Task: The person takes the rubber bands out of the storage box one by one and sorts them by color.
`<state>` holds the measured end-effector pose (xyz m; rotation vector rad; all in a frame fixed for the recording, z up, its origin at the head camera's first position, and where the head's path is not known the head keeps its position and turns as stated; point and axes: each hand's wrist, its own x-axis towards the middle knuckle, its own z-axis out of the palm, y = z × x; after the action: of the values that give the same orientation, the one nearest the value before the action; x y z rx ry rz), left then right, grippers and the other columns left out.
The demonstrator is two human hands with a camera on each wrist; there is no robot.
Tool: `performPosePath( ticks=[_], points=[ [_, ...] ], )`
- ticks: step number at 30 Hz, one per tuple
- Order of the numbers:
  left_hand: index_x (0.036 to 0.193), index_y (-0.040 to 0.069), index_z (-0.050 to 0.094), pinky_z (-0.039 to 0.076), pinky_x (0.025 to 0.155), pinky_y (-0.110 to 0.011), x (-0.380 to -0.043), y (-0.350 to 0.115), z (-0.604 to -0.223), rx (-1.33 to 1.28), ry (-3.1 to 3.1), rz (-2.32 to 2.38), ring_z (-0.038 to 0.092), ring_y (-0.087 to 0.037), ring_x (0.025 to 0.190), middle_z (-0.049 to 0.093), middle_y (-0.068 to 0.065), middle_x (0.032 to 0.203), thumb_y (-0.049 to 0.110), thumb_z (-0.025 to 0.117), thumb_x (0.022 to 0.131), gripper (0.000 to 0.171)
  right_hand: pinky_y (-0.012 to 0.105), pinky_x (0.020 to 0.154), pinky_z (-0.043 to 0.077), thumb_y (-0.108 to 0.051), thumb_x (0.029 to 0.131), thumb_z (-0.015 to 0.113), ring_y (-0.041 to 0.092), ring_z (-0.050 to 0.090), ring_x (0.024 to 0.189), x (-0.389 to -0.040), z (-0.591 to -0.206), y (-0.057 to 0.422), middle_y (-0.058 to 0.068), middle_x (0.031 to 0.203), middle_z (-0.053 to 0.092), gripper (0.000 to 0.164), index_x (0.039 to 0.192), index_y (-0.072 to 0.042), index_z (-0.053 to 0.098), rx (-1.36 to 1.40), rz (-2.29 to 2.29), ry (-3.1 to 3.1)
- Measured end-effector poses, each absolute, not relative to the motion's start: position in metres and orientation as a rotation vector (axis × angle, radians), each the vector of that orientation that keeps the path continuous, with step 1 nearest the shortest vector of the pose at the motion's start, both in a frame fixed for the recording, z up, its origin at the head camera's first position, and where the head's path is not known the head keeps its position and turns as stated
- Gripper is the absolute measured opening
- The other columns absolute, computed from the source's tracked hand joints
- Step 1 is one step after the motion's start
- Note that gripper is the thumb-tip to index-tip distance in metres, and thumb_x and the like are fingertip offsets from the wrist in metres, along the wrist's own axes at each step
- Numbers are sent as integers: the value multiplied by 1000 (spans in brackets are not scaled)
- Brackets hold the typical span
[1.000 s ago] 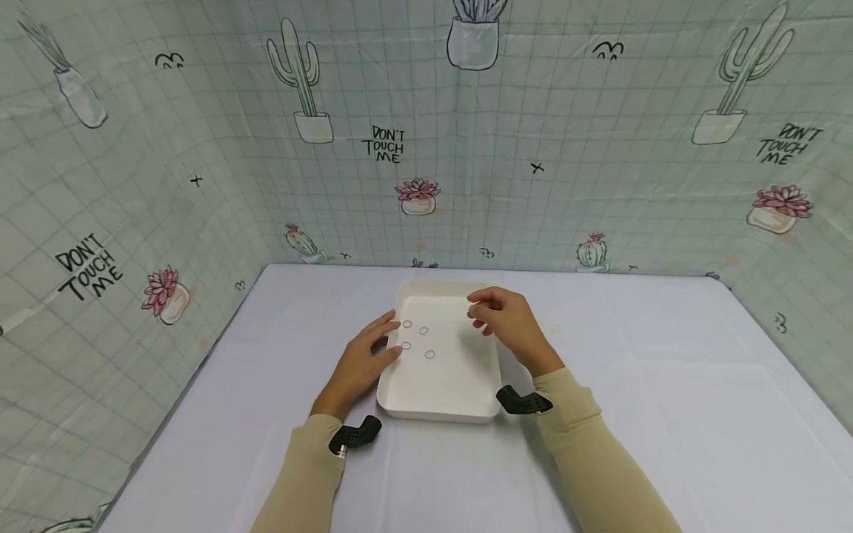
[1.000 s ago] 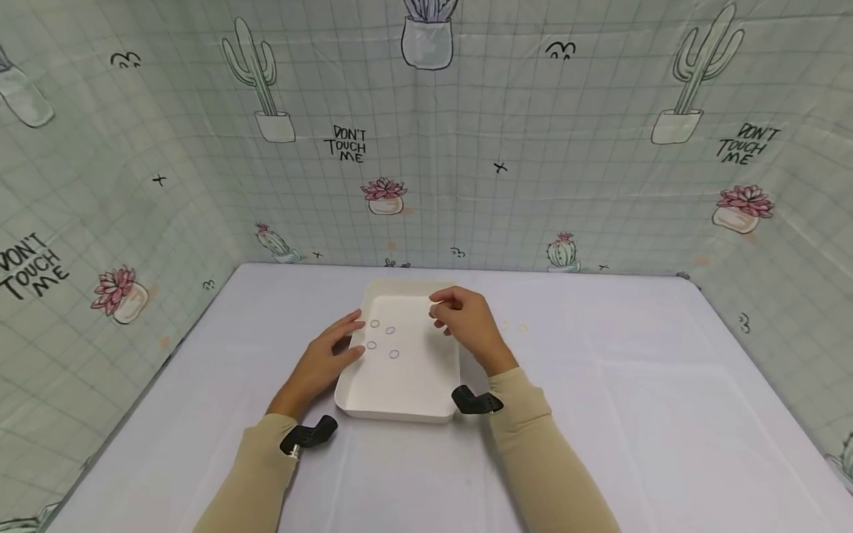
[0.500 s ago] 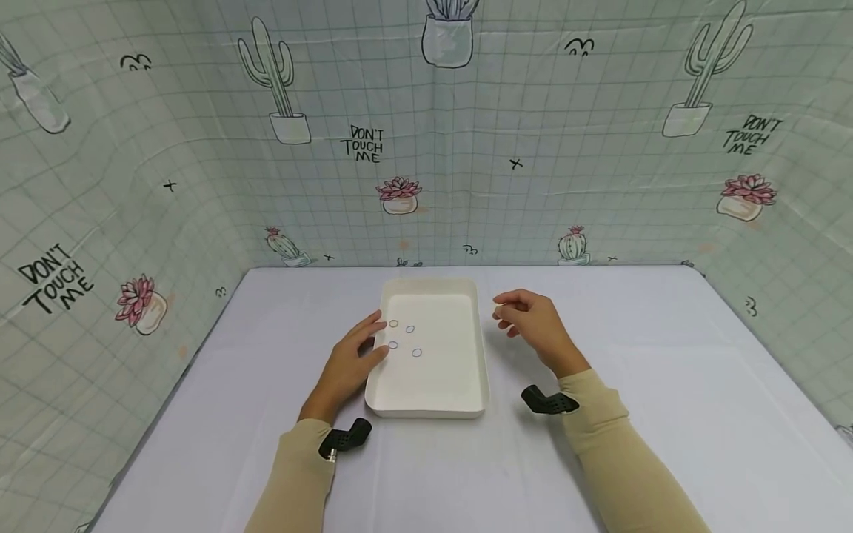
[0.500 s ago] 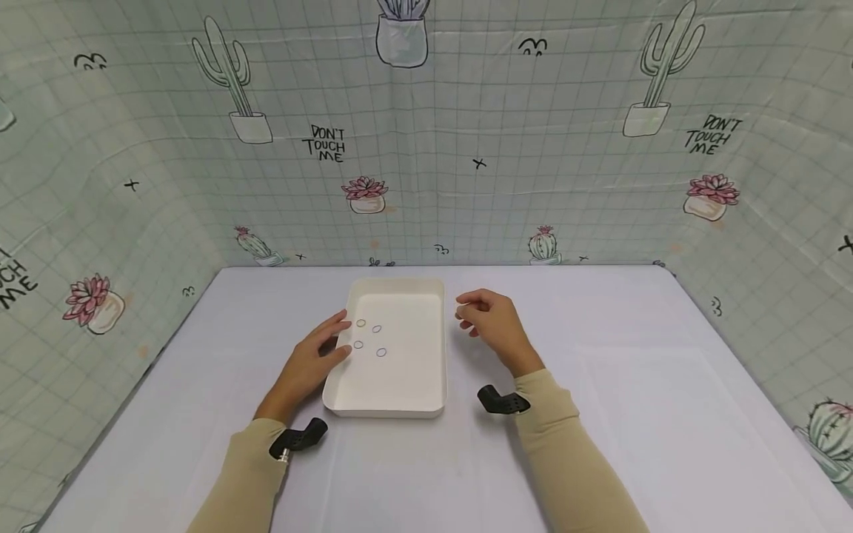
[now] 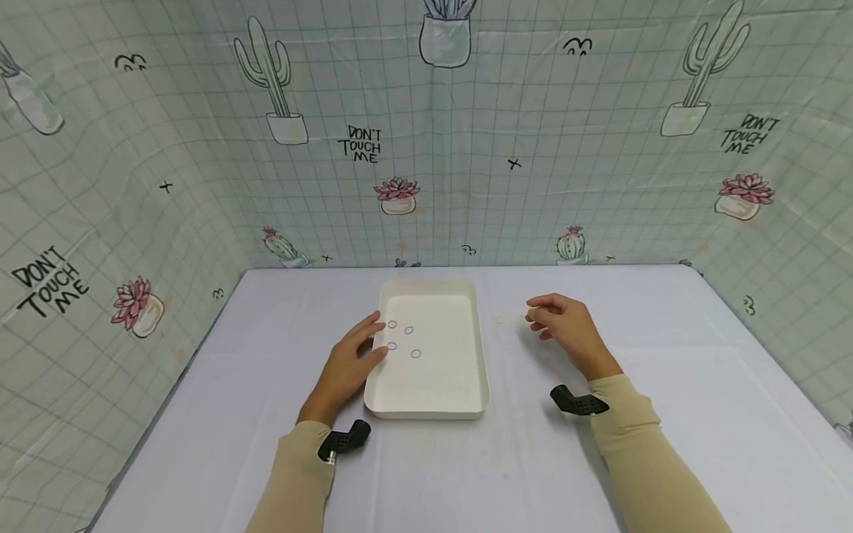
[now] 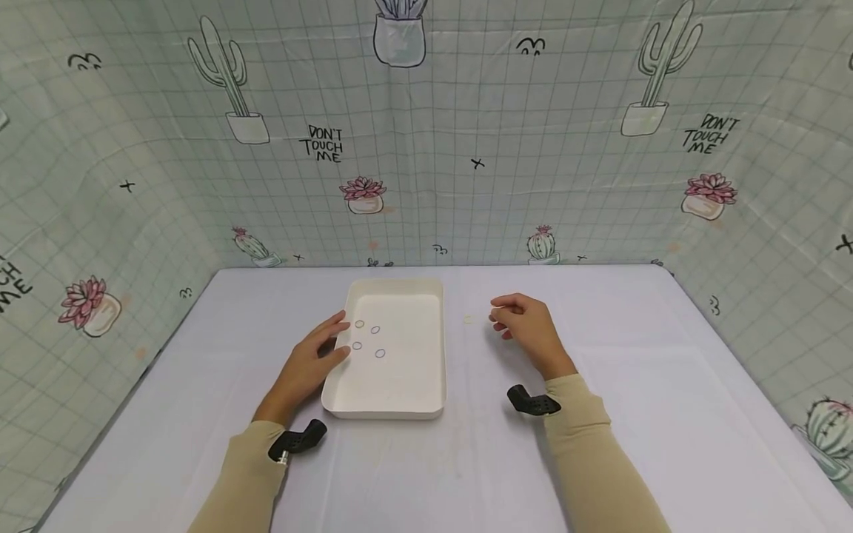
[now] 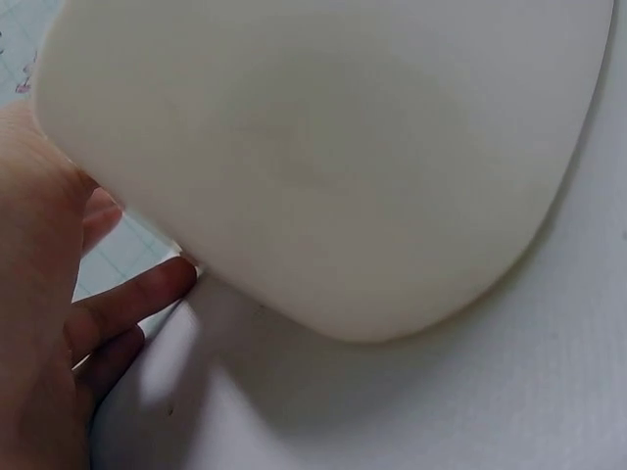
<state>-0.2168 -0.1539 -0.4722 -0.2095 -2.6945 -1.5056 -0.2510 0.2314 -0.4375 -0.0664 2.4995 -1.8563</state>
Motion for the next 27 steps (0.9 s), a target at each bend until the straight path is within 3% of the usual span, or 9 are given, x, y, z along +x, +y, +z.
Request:
performPosePath(
  ticks=[12,18,27],
  points=[
    [144,12,56,31,117,-39,-214,-158,-473,-238,-2693,-1517,29,-17,147,35,11,159,20,65,97,48,28,71,57,-20,99,64,16,67,87,-253,-459,253,6,102,72,42,132,5,58,104,-1866,2498],
    [144,15,56,31,117,-36,-217,-156,-473,-232,-2700,-1501,29,-14,147,35,15,158,23,64,98,47,27,68,57,-18,98,65,15,66,83,-256,-460,260,11,103,71,40,131,4,60,119,-1832,2514],
    [143,15,56,29,118,-38,-216,-155,-472,-219,-2687,-1518,27,-14,148,35,16,158,22,64,98,47,26,59,55,-14,96,63,13,63,74,-262,-461,269,10,90,72,34,125,4,63,128,-1690,2652]
  ],
)
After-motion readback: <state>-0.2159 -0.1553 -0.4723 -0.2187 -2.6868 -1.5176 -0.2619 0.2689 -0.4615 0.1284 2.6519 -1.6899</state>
